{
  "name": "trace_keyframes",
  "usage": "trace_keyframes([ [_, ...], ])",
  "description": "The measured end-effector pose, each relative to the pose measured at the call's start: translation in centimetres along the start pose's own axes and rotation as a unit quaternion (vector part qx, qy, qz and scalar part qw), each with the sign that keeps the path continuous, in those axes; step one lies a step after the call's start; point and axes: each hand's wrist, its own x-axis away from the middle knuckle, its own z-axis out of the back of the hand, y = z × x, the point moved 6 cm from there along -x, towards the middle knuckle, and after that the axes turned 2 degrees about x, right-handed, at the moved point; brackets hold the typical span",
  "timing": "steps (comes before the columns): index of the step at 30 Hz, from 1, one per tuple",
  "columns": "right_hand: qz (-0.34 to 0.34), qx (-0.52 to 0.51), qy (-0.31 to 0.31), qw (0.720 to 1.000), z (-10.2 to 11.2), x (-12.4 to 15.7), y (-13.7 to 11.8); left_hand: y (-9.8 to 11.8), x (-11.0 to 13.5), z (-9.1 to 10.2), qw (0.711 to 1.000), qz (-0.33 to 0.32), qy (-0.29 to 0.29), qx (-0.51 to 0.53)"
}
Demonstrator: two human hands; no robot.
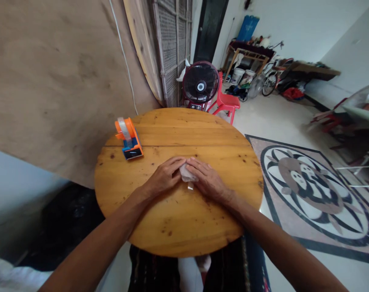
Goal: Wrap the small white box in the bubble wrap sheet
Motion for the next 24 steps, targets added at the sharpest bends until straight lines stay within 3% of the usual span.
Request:
trace_keyframes([
  [3,0.012,-0.032,0.026,0.999,0.7,-0.6,-0.1,0.2,-0.1,0.4,0.998,0.034,0.003,0.044],
  [6,-0.004,-0.115,0.03,0.993,2.3,-1.5,0.0,-0.2,0.0,0.6,0.984,0.121,-0.013,0.129],
  [10,-0.08,-0.235,-0.041,0.968,3.2,-2.2,0.8,-0.7,0.3,0.0,0.932,0.244,-0.059,0.262],
  [14,-0.135,-0.304,-0.074,0.94,2.4,-2.0,1.6,-0.9,0.6,-0.2,0.886,0.316,-0.087,0.327],
  [16,-0.188,-0.366,-0.074,0.909,1.5,-1.8,2.1,-1.0,0.7,-0.2,0.88,0.336,-0.104,0.32],
  [21,-0.274,-0.55,-0.077,0.785,-0.4,-1.8,2.4,-0.5,-0.1,0.9,0.932,0.258,-0.089,0.239],
  [24,-0.311,-0.564,-0.088,0.76,-1.2,-1.7,2.7,-0.1,-0.1,0.3,0.908,0.249,-0.118,0.316],
])
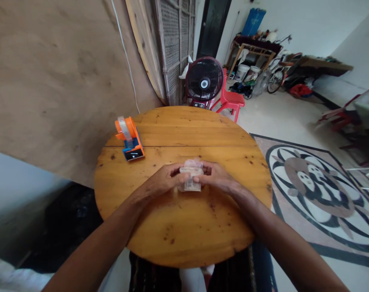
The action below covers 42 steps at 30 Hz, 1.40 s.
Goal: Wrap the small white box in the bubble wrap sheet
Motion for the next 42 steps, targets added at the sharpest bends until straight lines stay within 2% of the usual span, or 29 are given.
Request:
trace_keyframes([
  [2,-0.023,0.004,0.011,1.0,0.1,-0.2,0.5,-0.3,0.0,-0.4,0.999,0.02,-0.022,0.046],
  [6,-0.026,0.016,0.021,0.999,0.0,-0.1,0.5,-0.9,-0.1,-0.5,0.995,0.047,-0.009,0.082],
  [9,0.013,0.027,0.038,0.999,0.1,0.1,-0.4,-1.1,-0.2,-0.5,0.996,0.056,0.014,0.071],
  [12,0.011,0.038,0.046,0.998,0.5,0.1,-0.3,-1.0,-0.2,-0.5,0.997,0.053,0.033,0.037],
  [18,0.015,0.043,0.075,0.996,1.1,-0.5,0.5,-1.4,-0.2,0.1,0.986,0.055,0.133,-0.088],
  [22,0.039,0.067,0.111,0.991,1.2,-0.4,0.4,-2.0,-0.3,0.3,0.984,0.029,0.164,-0.057],
  [26,0.014,0.092,0.143,0.985,1.6,-0.1,1.0,-2.4,-0.1,1.1,0.971,0.035,0.221,-0.088],
  [29,0.007,0.149,0.156,0.976,1.8,0.0,1.3,-2.2,0.0,1.1,0.97,0.026,0.217,-0.102],
  [35,0.003,0.311,0.165,0.936,1.8,0.9,0.4,-2.0,-0.4,0.1,0.981,0.001,0.176,-0.083],
  [38,-0.003,0.301,0.161,0.94,2.1,1.0,0.7,-2.4,-0.9,-0.2,0.985,0.003,0.162,-0.061],
  [42,0.018,0.203,0.135,0.97,2.8,0.6,1.3,-2.7,-1.2,-0.5,0.986,0.004,0.159,-0.053],
])
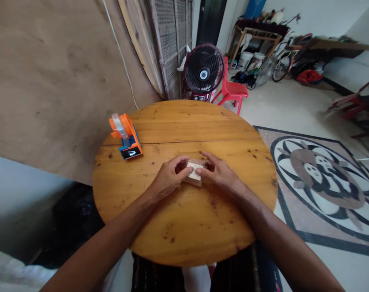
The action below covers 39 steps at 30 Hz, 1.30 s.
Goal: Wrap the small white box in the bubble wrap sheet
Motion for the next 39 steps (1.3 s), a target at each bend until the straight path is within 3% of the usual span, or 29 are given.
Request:
trace_keyframes([
  [5,0.003,-0.073,-0.017,0.997,0.7,-0.1,-0.4,0.5,0.0,-0.1,1.0,0.008,-0.002,-0.015],
  [14,0.027,-0.031,-0.016,0.999,1.2,-2.5,-1.6,1.0,0.2,-0.2,1.0,0.001,0.011,-0.004],
  [18,0.055,0.003,0.015,0.998,1.2,-3.3,-2.1,1.3,0.2,-0.3,1.0,-0.014,0.001,-0.017],
  [28,0.053,-0.073,0.03,0.995,1.5,-2.7,-1.7,2.4,0.6,-0.7,0.998,-0.009,-0.042,-0.043],
  [39,0.08,-0.056,0.006,0.995,1.5,-1.4,-3.2,1.7,0.9,-0.9,0.998,-0.016,-0.047,-0.04],
])
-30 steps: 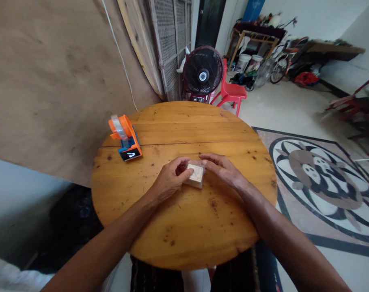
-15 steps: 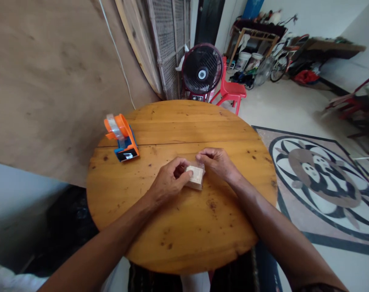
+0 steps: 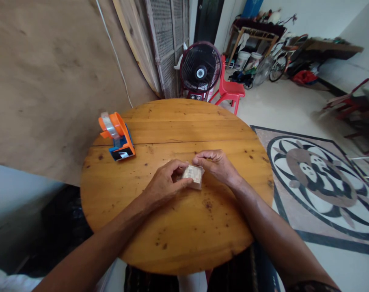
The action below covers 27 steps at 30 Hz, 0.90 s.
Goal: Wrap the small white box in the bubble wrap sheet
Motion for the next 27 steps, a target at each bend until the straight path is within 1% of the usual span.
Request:
trace_keyframes([
  [4,0.044,0.043,-0.011,0.998,0.0,0.4,-1.0,0.0,0.1,0.0,1.0,0.001,0.003,0.0],
  [7,0.09,0.113,-0.015,0.989,-0.1,0.7,-1.9,-0.1,0.1,-0.2,1.0,0.007,0.007,-0.003],
  [10,0.13,0.195,-0.035,0.971,-0.3,1.0,-2.5,-0.1,0.1,-0.2,1.0,0.011,0.02,-0.01],
  [14,0.187,0.293,-0.077,0.935,-0.6,1.9,-3.4,-0.1,0.1,-0.3,0.999,0.011,0.031,-0.011],
  [16,0.206,0.314,-0.091,0.922,-0.7,2.5,-4.1,-0.1,0.1,-0.4,0.999,0.012,0.034,-0.003],
  [18,0.221,0.31,-0.097,0.92,-0.5,3.0,-4.9,-0.1,0.1,-0.4,0.999,0.01,0.036,0.005],
  [19,0.228,0.297,-0.089,0.923,-0.3,3.2,-5.3,-0.1,0.1,-0.4,0.999,0.008,0.036,0.002],
  [20,0.23,0.274,-0.068,0.931,0.2,3.3,-5.6,-0.1,0.1,-0.4,0.999,0.006,0.038,-0.006],
  [21,0.226,0.24,-0.031,0.944,1.0,3.3,-5.7,-0.1,0.1,-0.3,0.999,0.004,0.04,-0.019],
  [23,0.194,0.153,0.085,0.965,3.2,3.2,-5.4,-0.2,0.1,-0.2,0.998,-0.002,0.045,-0.052],
  [24,0.174,0.109,0.15,0.967,4.4,3.1,-4.9,-0.1,0.1,-0.2,0.997,-0.008,0.049,-0.067],
  [25,0.154,0.074,0.207,0.963,5.4,3.0,-4.3,0.0,0.1,-0.1,0.995,-0.017,0.054,-0.08],
  [26,0.14,0.051,0.249,0.957,6.2,2.9,-3.6,0.2,0.1,-0.1,0.994,-0.032,0.058,-0.092],
  [27,0.128,0.039,0.277,0.951,6.7,2.6,-3.0,0.4,0.1,-0.1,0.992,-0.049,0.062,-0.103],
])
